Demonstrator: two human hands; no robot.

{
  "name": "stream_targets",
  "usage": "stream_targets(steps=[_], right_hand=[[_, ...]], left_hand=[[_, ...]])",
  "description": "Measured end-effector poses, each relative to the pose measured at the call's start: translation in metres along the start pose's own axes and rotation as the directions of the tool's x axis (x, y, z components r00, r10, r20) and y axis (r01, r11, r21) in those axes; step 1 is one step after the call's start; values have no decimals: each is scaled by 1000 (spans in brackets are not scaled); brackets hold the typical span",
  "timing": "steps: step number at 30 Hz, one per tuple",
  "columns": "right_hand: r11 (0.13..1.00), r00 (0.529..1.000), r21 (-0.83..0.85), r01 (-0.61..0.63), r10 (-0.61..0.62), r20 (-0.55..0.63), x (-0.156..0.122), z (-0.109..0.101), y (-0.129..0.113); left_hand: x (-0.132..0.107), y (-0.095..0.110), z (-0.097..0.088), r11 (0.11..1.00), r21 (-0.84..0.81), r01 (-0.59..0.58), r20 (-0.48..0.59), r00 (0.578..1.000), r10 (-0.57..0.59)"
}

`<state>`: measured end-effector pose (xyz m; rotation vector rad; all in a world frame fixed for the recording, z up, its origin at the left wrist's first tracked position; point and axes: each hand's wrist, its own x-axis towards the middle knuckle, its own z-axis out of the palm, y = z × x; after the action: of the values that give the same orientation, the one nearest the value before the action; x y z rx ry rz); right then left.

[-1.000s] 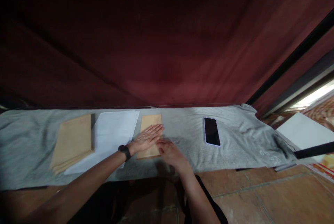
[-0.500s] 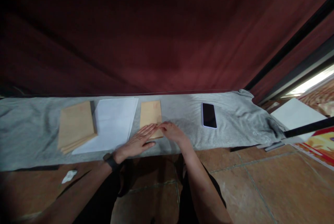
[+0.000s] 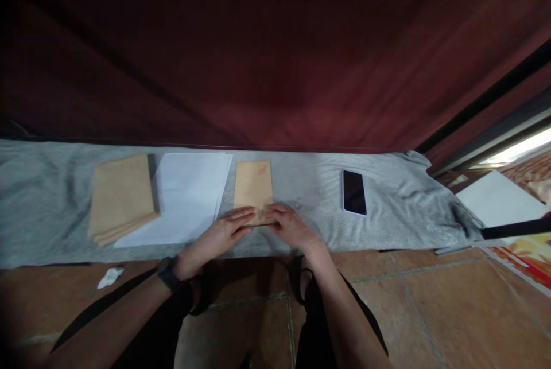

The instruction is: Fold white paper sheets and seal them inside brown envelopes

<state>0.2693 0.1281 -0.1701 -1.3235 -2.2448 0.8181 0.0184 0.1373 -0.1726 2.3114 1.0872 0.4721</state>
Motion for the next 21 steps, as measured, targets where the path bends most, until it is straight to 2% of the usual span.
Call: stream_targets(steps=[6, 14, 18, 21], right_hand=[[996, 999, -83, -26, 24, -28, 8, -1, -13], [970, 996, -227, -86, 75, -57, 7, 0, -28], [949, 995, -313, -44, 13, -102, 0, 7, -39], [948, 991, -317, 23, -65, -120, -11, 24, -51]], left_hand=[[0, 5, 1, 1000, 14, 5, -44, 999, -5], [2, 9, 1, 995, 105, -6, -40, 999, 10], [0, 10, 2, 982, 187, -19, -55, 998, 29], [-4, 12, 3, 956, 286, -62, -37, 996, 76]])
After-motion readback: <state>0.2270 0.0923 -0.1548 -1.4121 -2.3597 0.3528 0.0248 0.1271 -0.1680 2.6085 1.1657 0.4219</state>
